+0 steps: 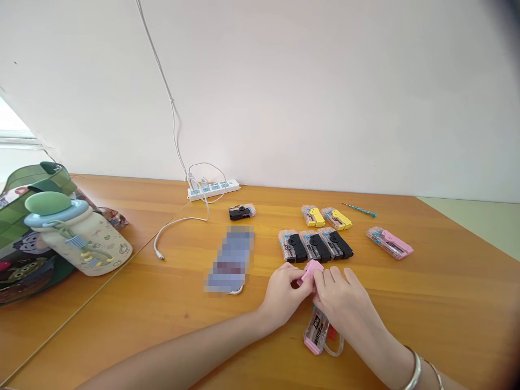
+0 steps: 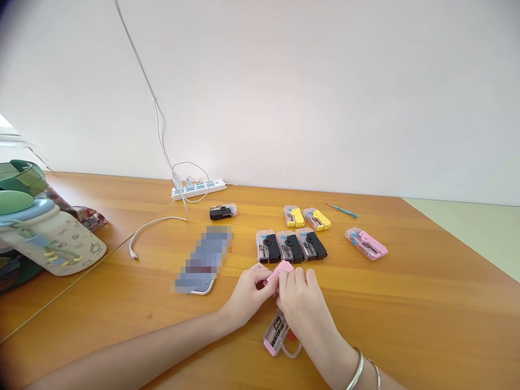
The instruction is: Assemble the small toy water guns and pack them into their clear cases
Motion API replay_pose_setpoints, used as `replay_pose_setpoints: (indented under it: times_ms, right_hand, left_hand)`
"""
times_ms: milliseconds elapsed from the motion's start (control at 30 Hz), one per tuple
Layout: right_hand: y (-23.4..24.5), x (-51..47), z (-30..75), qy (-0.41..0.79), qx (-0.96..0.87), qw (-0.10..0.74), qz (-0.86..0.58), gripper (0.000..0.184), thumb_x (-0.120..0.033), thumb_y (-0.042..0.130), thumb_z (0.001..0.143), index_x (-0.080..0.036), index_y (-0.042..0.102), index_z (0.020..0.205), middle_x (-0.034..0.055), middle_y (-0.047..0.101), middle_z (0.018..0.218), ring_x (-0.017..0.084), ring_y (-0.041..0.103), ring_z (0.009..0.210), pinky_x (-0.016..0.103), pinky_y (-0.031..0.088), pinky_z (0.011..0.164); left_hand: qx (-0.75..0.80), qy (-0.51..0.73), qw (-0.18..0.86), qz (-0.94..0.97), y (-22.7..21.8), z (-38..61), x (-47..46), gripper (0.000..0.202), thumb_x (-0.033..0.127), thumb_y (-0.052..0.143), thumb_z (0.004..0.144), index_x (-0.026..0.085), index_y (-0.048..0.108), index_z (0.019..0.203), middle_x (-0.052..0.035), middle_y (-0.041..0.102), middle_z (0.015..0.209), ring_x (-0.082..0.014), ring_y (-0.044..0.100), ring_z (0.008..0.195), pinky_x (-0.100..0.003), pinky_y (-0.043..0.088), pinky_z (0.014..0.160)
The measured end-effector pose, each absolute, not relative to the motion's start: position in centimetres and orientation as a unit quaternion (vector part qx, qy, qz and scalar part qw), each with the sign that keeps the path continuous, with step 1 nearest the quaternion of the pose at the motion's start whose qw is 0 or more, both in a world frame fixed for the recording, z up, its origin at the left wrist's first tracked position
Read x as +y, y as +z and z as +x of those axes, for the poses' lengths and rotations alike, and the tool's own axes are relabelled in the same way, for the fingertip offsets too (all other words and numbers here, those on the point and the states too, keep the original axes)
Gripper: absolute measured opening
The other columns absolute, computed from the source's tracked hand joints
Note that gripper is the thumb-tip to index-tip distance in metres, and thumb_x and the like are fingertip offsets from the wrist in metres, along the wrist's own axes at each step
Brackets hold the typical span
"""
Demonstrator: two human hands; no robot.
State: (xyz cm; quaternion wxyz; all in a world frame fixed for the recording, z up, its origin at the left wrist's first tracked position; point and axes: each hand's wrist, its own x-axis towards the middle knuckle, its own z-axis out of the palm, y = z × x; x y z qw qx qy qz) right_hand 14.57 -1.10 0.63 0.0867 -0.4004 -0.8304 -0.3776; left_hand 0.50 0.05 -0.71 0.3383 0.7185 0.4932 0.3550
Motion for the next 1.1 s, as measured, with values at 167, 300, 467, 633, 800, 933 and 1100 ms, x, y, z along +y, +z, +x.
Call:
replay_pose_setpoints:
  times_ms: [167,300,467,633,800,933,1100]
  right_hand:
    - [0.0,-1.4,14.2,-0.381,-0.816,0.086,-0.427,0.015,-0.012,0.048,0.076,-0.017,0.053,0.063,0.0045,0.049,0.056,0.019,0.042,0.053,0.033,0.027,0.053]
    - [-0.4,-1.3,14.0,-0.366,-0.811,0.109,-0.443,0.014,-0.007,0.049,0.073,-0.016,0.053,0.062,0.0048,0.050,0.055,0.019,0.044,0.052,0.031,0.025,0.049]
    - [1.2,-0.2,13.9,-0.331,-0.842,0.172,-0.390,0.021,0.000,0.044,0.072,-0.017,0.052,0.062,0.0030,0.053,0.055,0.017,0.050,0.051,0.028,0.022,0.045]
    - [2.7,0.5,15.1,-0.233,-0.853,0.247,-0.396,0.028,-0.010,0.035,0.082,-0.018,0.054,0.063,0.0003,0.052,0.050,0.014,0.049,0.046,0.027,0.027,0.046]
    - [2.4,0.2,18.0,-0.097,-0.842,0.284,-0.449,0.028,-0.020,0.037,0.090,-0.021,0.060,0.074,-0.0020,0.060,0.059,0.012,0.053,0.050,0.024,0.030,0.047]
    - [2.1,0.1,19.2,-0.070,-0.832,0.349,-0.426,0.016,-0.022,0.047,0.091,-0.025,0.063,0.093,-0.0032,0.067,0.073,0.010,0.058,0.061,0.022,0.036,0.054]
    - [1.9,0.2,18.8,-0.075,-0.857,0.376,-0.345,0.013,-0.012,0.057,0.085,-0.022,0.064,0.089,-0.0025,0.067,0.072,0.011,0.057,0.061,0.023,0.040,0.059]
  left_hand:
    - [0.487,0.369,0.347,0.711,-0.8,0.5,0.1,0.037,0.026,0.041,0.084,0.017,0.034,0.049,0.0027,0.040,0.050,-0.0132,0.037,0.059,-0.026,0.030,0.061]
    - [0.485,0.385,0.355,0.700,-0.9,0.6,0.0,0.036,0.026,0.042,0.082,0.018,0.029,0.049,0.0033,0.034,0.050,-0.0128,0.033,0.059,-0.026,0.029,0.061]
    - [0.479,0.406,0.369,0.685,-0.9,0.5,0.1,0.036,0.028,0.039,0.085,0.018,0.026,0.052,0.0036,0.030,0.052,-0.0124,0.030,0.059,-0.025,0.030,0.061]
    - [0.478,0.410,0.381,0.676,-0.8,0.6,0.1,0.038,0.035,0.039,0.088,0.018,0.036,0.054,0.0026,0.039,0.055,-0.0134,0.036,0.063,-0.024,0.031,0.061]
    - [0.454,0.407,0.398,0.685,-0.7,0.5,0.0,0.032,0.032,0.042,0.089,0.019,0.059,0.065,0.0014,0.057,0.066,-0.0144,0.046,0.069,-0.024,0.034,0.065]
    - [0.449,0.401,0.397,0.693,-0.7,0.5,-0.1,0.031,0.034,0.044,0.090,0.020,0.064,0.070,0.0015,0.059,0.068,-0.0146,0.047,0.070,-0.024,0.034,0.067]
    - [0.445,0.390,0.397,0.702,-0.8,0.5,-0.1,0.035,0.038,0.043,0.091,0.019,0.058,0.065,0.0011,0.057,0.067,-0.0146,0.045,0.068,-0.025,0.033,0.066]
